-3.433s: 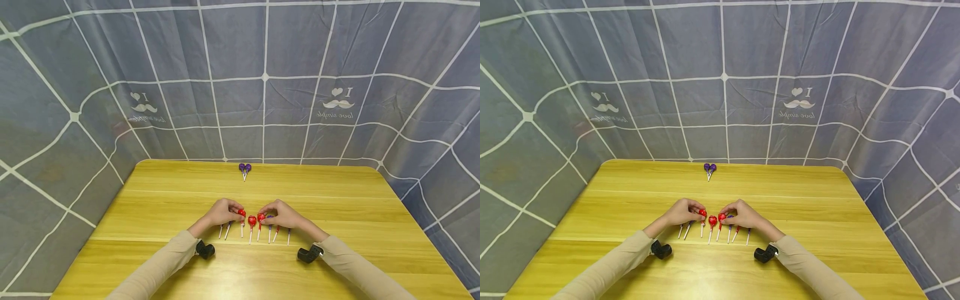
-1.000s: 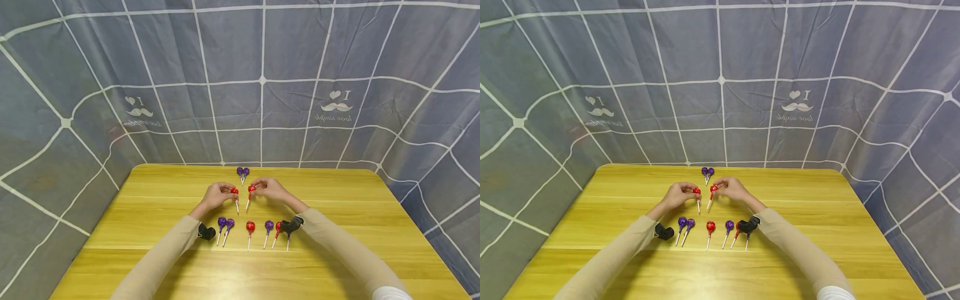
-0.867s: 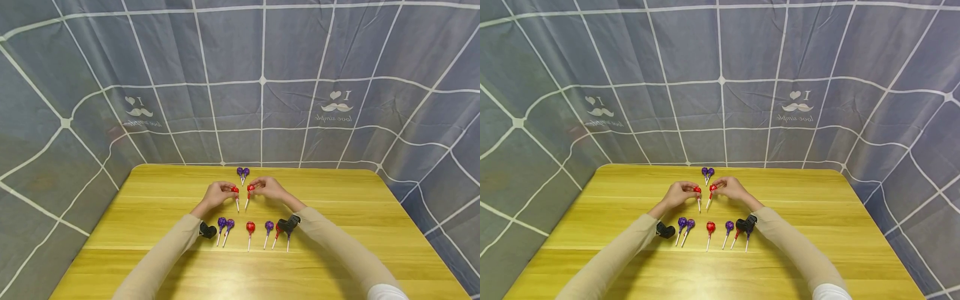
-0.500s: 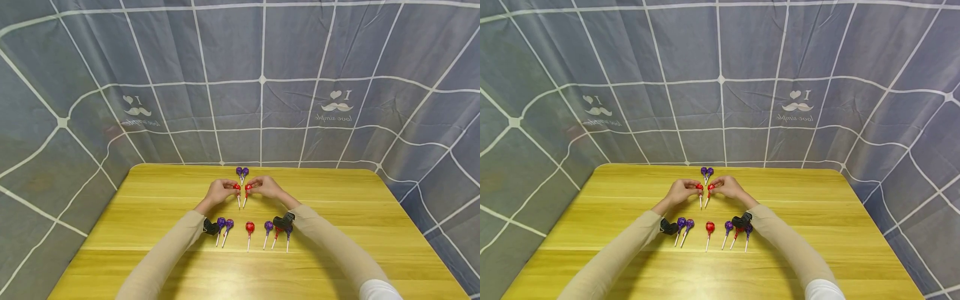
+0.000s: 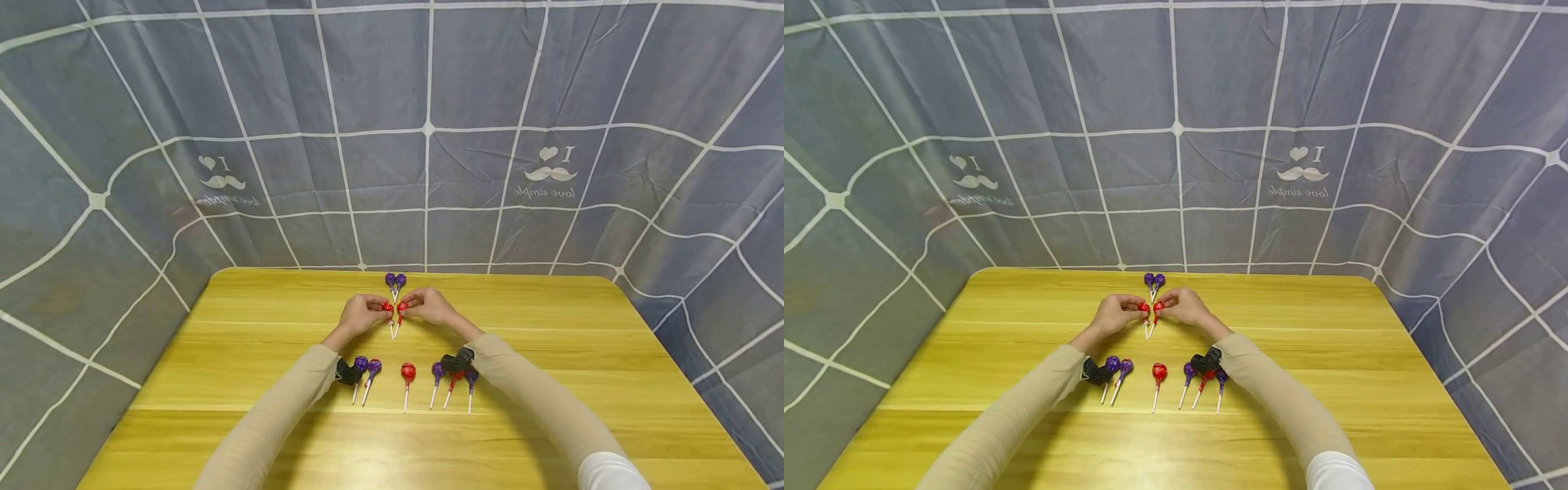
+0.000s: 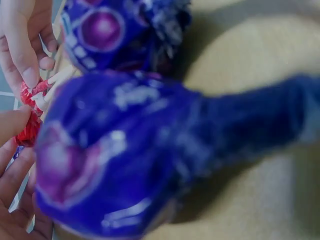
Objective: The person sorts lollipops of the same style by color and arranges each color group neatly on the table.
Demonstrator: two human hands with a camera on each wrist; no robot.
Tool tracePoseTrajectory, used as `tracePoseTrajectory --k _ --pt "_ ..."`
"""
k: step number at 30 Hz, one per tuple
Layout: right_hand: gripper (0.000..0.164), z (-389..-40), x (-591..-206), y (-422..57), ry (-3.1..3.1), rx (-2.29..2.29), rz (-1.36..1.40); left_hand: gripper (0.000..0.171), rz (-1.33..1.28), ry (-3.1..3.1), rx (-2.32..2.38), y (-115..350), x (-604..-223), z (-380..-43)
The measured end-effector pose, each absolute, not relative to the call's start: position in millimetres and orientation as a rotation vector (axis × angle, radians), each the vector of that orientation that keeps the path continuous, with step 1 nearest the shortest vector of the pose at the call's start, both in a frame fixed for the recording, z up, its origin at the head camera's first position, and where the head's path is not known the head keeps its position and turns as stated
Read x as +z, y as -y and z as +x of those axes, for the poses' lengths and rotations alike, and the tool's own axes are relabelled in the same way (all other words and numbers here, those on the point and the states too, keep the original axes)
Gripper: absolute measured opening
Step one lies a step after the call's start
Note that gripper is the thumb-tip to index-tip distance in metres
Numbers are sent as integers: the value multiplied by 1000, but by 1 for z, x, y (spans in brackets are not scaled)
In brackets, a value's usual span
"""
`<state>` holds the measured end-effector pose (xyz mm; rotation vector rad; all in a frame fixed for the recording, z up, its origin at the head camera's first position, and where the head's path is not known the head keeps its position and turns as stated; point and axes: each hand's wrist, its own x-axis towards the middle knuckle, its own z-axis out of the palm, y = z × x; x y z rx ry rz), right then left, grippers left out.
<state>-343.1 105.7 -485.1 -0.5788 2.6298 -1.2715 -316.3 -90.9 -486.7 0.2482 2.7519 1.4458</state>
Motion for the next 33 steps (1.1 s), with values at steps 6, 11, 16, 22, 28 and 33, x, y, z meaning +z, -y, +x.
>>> tracePoseTrajectory --k 6,11,16,22,28,33 --pt "27 -343 -486 -103 -2660 -1244 -591 27 285 -2800 1425 92 -487 -317" --pt "26 -342 -484 -101 -2668 -1224 -589 25 275 -2811 1431 91 -488 -316" --pt "26 -342 -485 -101 -2666 -1234 -611 26 257 -2798 1427 91 -488 -317" --pt "28 -342 -485 -104 -2641 -1244 -636 26 309 -2749 1448 94 -489 -318" --pt "29 -340 -484 -106 -2629 -1230 -631 25 347 -2716 1451 97 -489 -318" --pt "30 -341 -485 -107 -2620 -1220 -627 26 376 -2705 1450 99 -487 -317"
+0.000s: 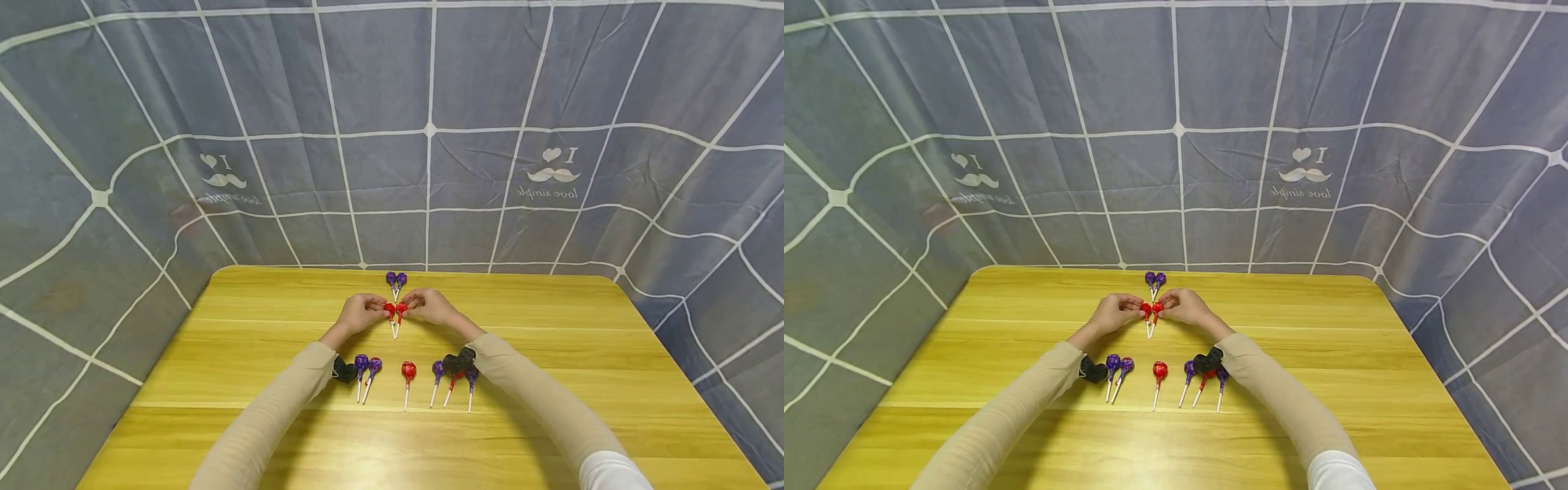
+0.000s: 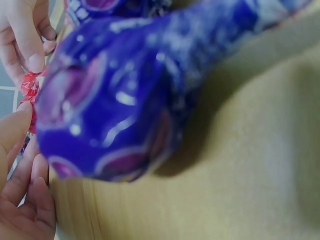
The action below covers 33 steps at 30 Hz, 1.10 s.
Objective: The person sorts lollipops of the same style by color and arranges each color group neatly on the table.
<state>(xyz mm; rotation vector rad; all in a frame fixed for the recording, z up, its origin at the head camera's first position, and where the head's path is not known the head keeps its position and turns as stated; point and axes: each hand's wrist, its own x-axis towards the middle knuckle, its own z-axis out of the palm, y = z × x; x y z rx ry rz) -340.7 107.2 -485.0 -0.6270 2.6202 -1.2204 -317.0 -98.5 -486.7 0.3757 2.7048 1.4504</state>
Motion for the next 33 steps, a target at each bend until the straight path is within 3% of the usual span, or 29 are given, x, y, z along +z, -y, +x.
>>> tracePoseTrajectory --k 33 --pt "30 -333 -486 -109 -2608 -1251 -627 27 396 -2705 1373 109 -484 -313"
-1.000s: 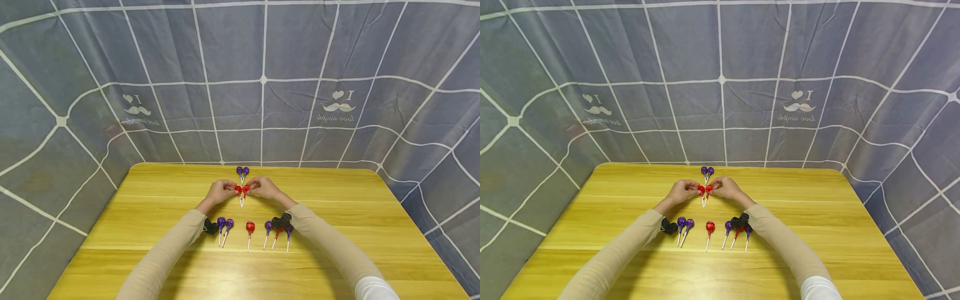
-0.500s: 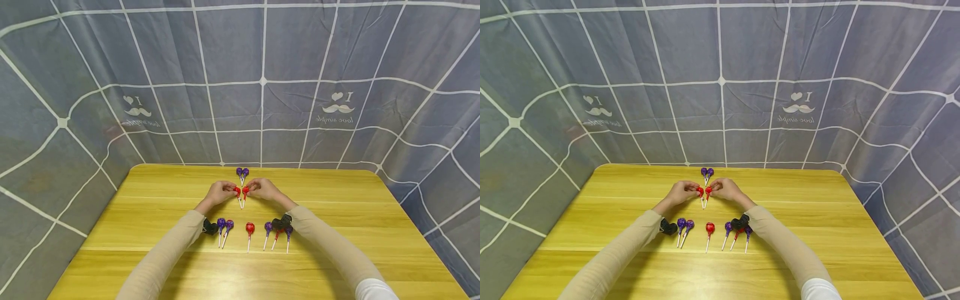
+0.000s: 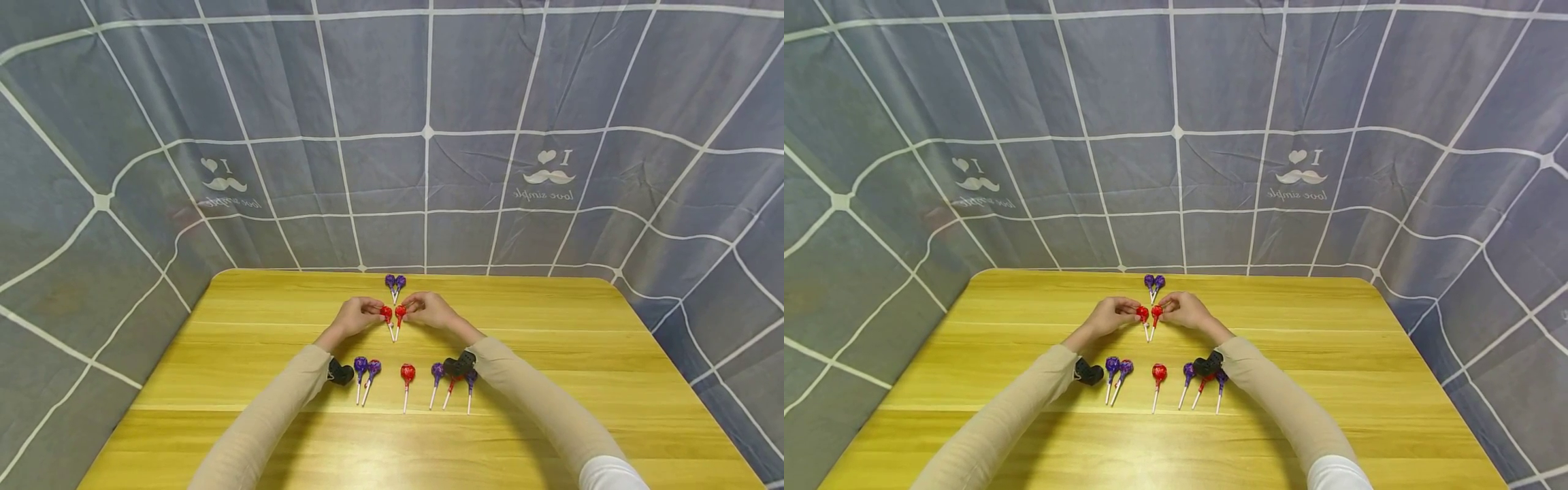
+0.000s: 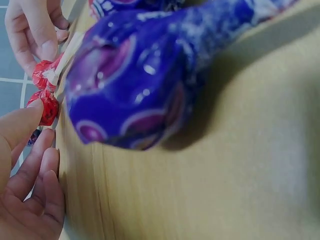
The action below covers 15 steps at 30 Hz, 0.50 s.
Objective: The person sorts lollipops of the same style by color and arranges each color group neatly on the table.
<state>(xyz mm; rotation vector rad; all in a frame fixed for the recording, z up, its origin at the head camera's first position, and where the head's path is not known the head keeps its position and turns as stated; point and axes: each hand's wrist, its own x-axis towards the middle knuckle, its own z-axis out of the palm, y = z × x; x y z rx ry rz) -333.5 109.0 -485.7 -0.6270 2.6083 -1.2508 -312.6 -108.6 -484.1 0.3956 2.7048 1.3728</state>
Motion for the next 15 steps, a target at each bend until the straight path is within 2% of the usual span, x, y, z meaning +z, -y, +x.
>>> tracePoseTrajectory --k 15 --pt "30 -317 -479 -112 -2672 -1264 -620 28 326 -2727 1377 124 -476 -297"
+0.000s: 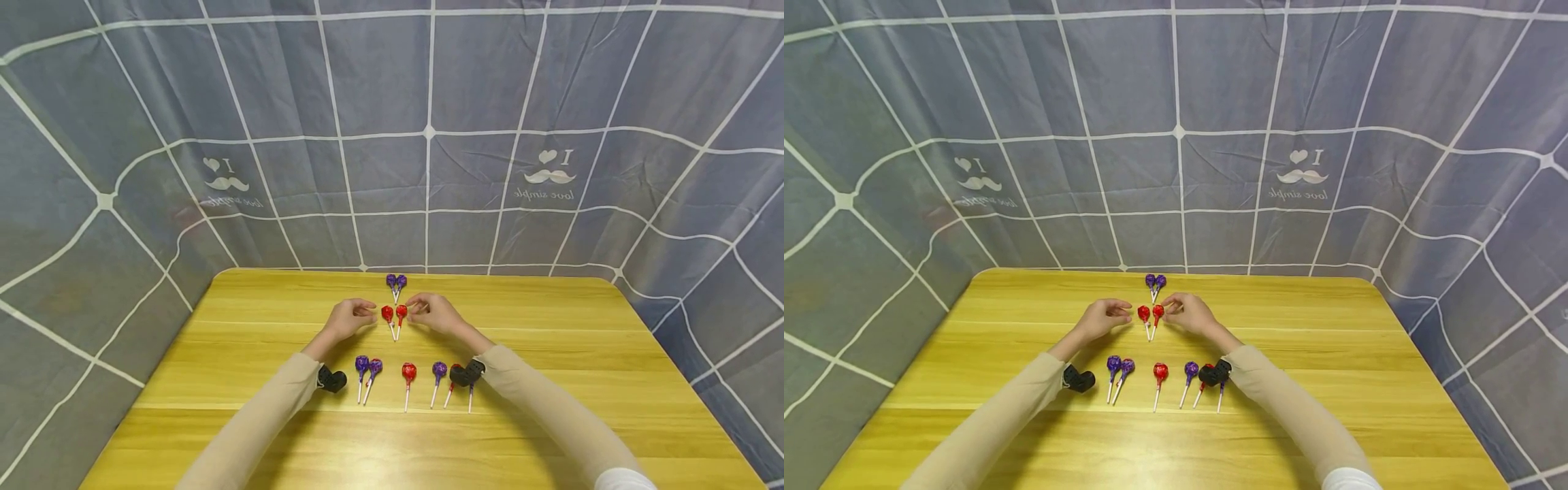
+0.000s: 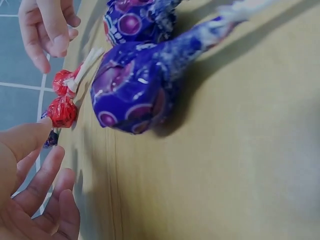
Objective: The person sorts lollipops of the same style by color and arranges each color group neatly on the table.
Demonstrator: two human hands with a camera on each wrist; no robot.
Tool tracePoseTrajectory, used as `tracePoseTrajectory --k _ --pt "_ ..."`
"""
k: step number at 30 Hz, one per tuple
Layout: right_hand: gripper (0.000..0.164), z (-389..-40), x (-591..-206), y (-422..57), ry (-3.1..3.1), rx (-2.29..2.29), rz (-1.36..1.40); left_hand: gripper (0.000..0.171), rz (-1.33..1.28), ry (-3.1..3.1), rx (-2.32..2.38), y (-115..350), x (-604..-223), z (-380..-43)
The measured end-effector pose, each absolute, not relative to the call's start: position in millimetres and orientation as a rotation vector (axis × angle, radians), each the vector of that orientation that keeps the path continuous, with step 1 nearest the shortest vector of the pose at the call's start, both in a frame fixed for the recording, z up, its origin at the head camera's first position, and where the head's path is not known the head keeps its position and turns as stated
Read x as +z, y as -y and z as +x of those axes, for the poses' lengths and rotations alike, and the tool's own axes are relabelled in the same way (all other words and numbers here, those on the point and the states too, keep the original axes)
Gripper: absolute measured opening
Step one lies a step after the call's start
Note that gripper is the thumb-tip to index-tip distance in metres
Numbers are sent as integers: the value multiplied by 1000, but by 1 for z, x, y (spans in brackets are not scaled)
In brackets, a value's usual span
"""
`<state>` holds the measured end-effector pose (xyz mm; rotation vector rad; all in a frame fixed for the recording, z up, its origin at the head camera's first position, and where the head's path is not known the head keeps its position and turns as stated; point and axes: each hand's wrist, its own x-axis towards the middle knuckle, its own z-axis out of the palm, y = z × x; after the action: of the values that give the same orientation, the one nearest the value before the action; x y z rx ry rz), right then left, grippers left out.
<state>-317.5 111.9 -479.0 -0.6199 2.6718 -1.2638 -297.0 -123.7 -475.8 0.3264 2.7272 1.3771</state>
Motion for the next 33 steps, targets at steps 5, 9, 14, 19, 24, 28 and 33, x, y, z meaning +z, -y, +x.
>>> tracePoseTrajectory --k 5,9,14,19,24,28,33 --pt "29 -309 -479 -114 -2687 -1280 -593 28 345 -2721 1390 130 -477 -289" --pt "29 -302 -476 -115 -2695 -1294 -582 29 358 -2710 1418 135 -475 -282" --pt "28 -292 -470 -119 -2719 -1317 -573 30 369 -2696 1435 137 -473 -274" --pt "29 -282 -466 -119 -2703 -1346 -556 31 371 -2680 1437 141 -470 -266" --pt "30 -271 -466 -117 -2685 -1351 -562 32 398 -2662 1460 146 -468 -258" --pt "30 -264 -466 -114 -2681 -1351 -565 31 399 -2645 1478 150 -469 -252" --pt "30 -255 -466 -108 -2660 -1352 -576 31 405 -2623 1493 155 -471 -246"
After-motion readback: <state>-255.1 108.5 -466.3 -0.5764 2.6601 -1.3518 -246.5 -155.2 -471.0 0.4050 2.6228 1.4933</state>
